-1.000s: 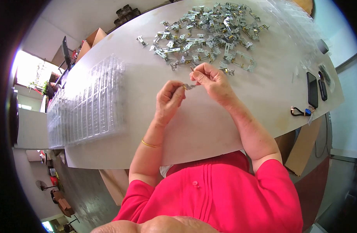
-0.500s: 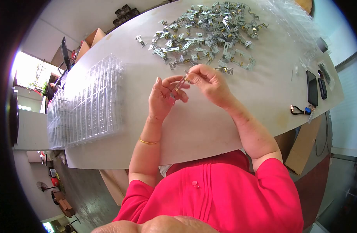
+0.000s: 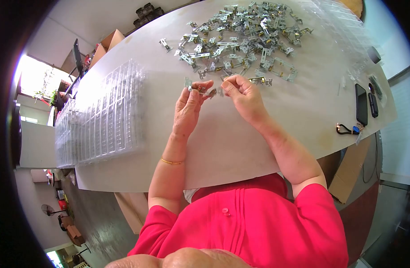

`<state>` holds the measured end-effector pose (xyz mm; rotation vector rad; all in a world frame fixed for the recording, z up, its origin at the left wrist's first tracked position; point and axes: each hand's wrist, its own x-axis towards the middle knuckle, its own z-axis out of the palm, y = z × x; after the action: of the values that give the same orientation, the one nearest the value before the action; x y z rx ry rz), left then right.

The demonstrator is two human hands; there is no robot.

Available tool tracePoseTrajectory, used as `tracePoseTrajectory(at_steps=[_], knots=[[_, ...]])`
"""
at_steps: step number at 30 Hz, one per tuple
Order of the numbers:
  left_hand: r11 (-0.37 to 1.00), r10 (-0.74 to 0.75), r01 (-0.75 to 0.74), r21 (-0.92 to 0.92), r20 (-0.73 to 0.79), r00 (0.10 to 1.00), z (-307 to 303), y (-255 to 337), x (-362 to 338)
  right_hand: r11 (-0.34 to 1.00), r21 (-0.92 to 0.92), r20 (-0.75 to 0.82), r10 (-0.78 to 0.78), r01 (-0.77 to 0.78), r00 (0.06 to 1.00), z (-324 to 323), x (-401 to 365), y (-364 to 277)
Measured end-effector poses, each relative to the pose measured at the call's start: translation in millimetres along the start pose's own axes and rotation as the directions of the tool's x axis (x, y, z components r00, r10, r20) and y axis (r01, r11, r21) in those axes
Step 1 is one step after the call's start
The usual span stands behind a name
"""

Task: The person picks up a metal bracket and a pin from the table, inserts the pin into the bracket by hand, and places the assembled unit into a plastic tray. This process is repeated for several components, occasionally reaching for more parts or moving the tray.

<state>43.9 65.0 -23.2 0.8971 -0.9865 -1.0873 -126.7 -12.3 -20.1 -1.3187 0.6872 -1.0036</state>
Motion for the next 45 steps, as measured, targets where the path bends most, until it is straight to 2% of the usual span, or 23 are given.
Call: tracePoseTrajectory(at_steps=[2, 4, 6, 7, 9, 11, 19, 26, 28, 32, 34, 36, 37, 39, 40, 43, 44, 45], knots=[[0.999, -0.01, 0.009, -0.039, -0.028, 1.0, -3, -1, -1, 1.0, -0.021, 0.025, -0.009, 0.009, 1.0, 2, -4, -13], [0.986, -0.137, 0.138, -0.094, 0.017, 0.99, -5, 1, -3, 0.999, -0.041, 0.046, -0.016, 0.018, 0.999, 4, -8, -19], [0.981, -0.18, 0.182, -0.072, 0.031, 0.983, -4, 3, -4, 0.981, -0.179, 0.113, -0.05, 0.07, 0.992, 7, -12, -19], [0.974, -0.219, 0.221, -0.051, 0.041, 0.975, -3, 4, -4, 0.982, -0.178, 0.109, -0.049, 0.068, 0.993, 8, -14, -21], [0.973, -0.224, 0.226, -0.035, 0.049, 0.973, -1, 3, -4, 0.964, -0.226, 0.14, -0.111, 0.141, 0.984, 11, -17, -24], [0.973, -0.229, 0.23, -0.02, 0.054, 0.972, 1, 3, -5, 0.964, -0.23, 0.141, -0.101, 0.132, 0.985, 10, -17, -25], [0.971, -0.2, 0.194, 0.139, 0.035, 0.979, -2, 2, -5, 0.945, -0.303, 0.123, -0.09, 0.123, 0.988, 8, -16, -26], [0.956, -0.18, 0.175, 0.234, 0.001, 0.984, 1, 6, -6, 0.898, -0.395, 0.109, -0.164, 0.194, 0.98, 8, -16, -25], [0.918, -0.147, 0.133, 0.375, 0.009, 0.989, 4, 9, -6, 0.895, -0.4, 0.102, -0.172, 0.198, 0.98, 9, -16, -26], [0.896, -0.133, 0.116, 0.429, 0.01, 0.991, 10, 8, -8, 0.914, -0.359, 0.111, -0.162, 0.191, 0.981, 11, -18, -28], [0.834, -0.071, 0.064, 0.548, -0.008, 0.997, 11, 3, -8, 0.918, -0.352, 0.114, -0.152, 0.183, 0.982, 10, -18, -25], [0.811, -0.032, 0.018, 0.585, 0.013, 0.999, 8, -2, -7, 0.847, -0.407, 0.182, -0.293, 0.343, 0.939, 10, -15, -16], [0.781, 0.008, -0.027, 0.624, 0.032, 0.999, 6, -2, -8, 0.848, -0.404, 0.183, -0.293, 0.344, 0.938, 10, -14, -16], [0.75, -0.004, -0.024, 0.661, 0.041, 0.999, 7, 0, -8, 0.703, -0.527, 0.187, -0.452, 0.477, 0.872, 9, -14, -17], [0.72, -0.018, -0.023, 0.694, 0.052, 0.998, 8, 0, -8, 0.703, -0.527, 0.187, -0.452, 0.477, 0.872, 9, -13, -17], [0.77, -0.075, 0.001, 0.638, 0.089, 0.993, 12, 1, -9, 0.759, -0.437, 0.154, -0.465, 0.482, 0.872, 8, -11, -17], [0.769, -0.075, 0.002, 0.639, 0.086, 0.993, 13, 4, -9, 0.801, -0.403, 0.084, -0.45, 0.444, 0.889, 7, -10, -19], [0.874, -0.153, 0.12, 0.47, 0.033, 0.988, 15, 8, -9, 0.839, -0.362, 0.016, -0.43, 0.406, 0.903, 7, -10, -21]])
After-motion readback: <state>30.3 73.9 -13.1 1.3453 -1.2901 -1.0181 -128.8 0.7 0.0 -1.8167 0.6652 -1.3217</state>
